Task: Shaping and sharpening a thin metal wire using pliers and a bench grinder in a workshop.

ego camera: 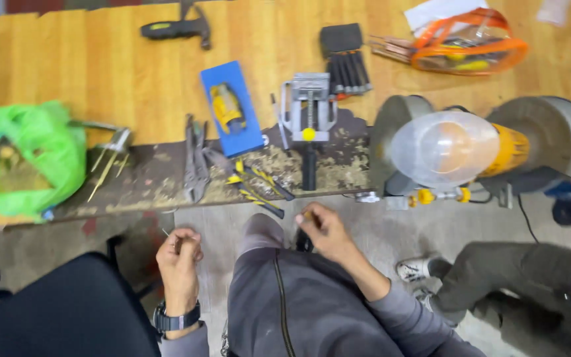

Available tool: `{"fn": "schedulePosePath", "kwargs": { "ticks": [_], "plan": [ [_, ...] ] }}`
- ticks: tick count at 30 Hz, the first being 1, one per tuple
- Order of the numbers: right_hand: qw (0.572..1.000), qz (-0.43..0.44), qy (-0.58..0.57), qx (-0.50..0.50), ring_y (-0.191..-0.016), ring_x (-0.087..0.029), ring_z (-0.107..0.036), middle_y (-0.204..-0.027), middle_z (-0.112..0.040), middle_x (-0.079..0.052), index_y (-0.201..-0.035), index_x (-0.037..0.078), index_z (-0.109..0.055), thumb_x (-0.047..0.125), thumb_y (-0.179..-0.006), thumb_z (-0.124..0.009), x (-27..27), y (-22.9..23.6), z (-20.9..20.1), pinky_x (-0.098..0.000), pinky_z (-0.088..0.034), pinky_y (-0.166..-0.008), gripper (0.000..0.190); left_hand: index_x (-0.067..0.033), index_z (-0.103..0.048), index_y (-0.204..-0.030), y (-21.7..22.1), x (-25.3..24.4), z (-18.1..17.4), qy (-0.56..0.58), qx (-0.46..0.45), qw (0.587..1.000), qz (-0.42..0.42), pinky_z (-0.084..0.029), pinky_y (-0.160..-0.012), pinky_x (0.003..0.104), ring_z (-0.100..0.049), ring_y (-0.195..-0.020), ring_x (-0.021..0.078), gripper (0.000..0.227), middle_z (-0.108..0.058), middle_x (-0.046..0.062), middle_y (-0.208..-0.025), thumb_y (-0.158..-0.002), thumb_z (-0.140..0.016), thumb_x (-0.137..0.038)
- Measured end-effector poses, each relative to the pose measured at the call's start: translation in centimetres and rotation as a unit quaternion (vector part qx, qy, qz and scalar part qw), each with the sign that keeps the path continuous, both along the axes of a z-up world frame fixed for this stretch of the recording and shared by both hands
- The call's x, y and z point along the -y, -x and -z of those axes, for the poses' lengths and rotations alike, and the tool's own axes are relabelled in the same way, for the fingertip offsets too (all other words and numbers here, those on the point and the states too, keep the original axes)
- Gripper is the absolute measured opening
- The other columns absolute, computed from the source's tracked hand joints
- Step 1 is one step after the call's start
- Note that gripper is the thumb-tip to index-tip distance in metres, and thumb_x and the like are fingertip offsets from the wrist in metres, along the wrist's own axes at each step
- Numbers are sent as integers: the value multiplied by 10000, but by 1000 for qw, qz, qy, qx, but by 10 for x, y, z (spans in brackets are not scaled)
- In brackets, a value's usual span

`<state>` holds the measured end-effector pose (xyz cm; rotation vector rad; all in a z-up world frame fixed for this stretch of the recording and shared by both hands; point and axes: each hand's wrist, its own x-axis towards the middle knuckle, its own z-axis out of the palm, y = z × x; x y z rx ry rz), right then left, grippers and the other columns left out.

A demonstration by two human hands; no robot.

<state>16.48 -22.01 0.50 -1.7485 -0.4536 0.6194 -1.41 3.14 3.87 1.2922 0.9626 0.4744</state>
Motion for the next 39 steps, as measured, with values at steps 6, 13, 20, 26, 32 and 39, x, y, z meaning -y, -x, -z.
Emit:
{"fn": "schedulePosePath", "kwargs": {
  "ticks": [6, 13, 20, 26, 32, 39],
  "plan": [
    [992, -73, 83, -53, -640, -76, -433, -679, -466, 66, -781, 166, -568, 235, -990, -697, -7, 6, -22, -289, -377, -599, 255, -50, -810, -944, -94, -20, -46, -122, -115, 968, 185, -424, -686, 271, -538, -744, 106, 199, -629, 13, -772, -945, -689, -207],
    [971, -93, 208, -72, -640, -167, -576, -700, -622, -3, -823, 155, -593, 294, -964, -690, -9, 8, -40, -355, -423, -617, 221, -126, -797, -1078, -226, -30, -80, -202, -41, 893, 400, -426, -549, 231, -513, -587, 80, 194, -774, 34, -1043, -950, -674, -203],
    [956, 4, 270, -117, -709, -253, -602, -802, -668, -85, -922, 124, -651, 251, -946, -644, 1, 27, -51, -402, -420, -639, 130, -111, -775, -1067, -282, 9, -70, -195, 25, 832, 519, -385, -611, 283, -410, -626, 106, 177, -538, -24, -761, -962, -669, -208],
    [960, 122, 223, -114, -849, -227, -677, -976, -717, -50, -996, 115, -692, 175, -927, -638, 15, 65, -54, -358, -508, -740, 106, -93, -751, -1200, -274, 38, -65, -116, -10, 825, 553, -364, -603, 301, -403, -595, 97, 271, -468, -35, -723, -980, -641, -205],
    [942, 177, 241, -152, -719, -167, -638, -827, -725, -9, -911, 150, -714, 243, -958, -637, 18, 94, -44, -325, -483, -690, 129, -125, -544, -1442, -249, 28, -58, -106, 38, 820, 561, -358, -1183, 572, -464, -1455, 337, 520, -504, 176, -1560, -1000, -486, -393],
    [956, 227, 161, -87, -914, -415, -701, -915, -694, -213, -1085, 95, -798, 125, -945, -637, 34, 99, -35, -492, -563, -845, 216, 51, -656, -1319, -188, -7, -38, 22, 117, 911, 395, -443, -719, 250, -480, -784, 143, 403, -470, 75, -845, -1004, -486, -135]
  ]
}}
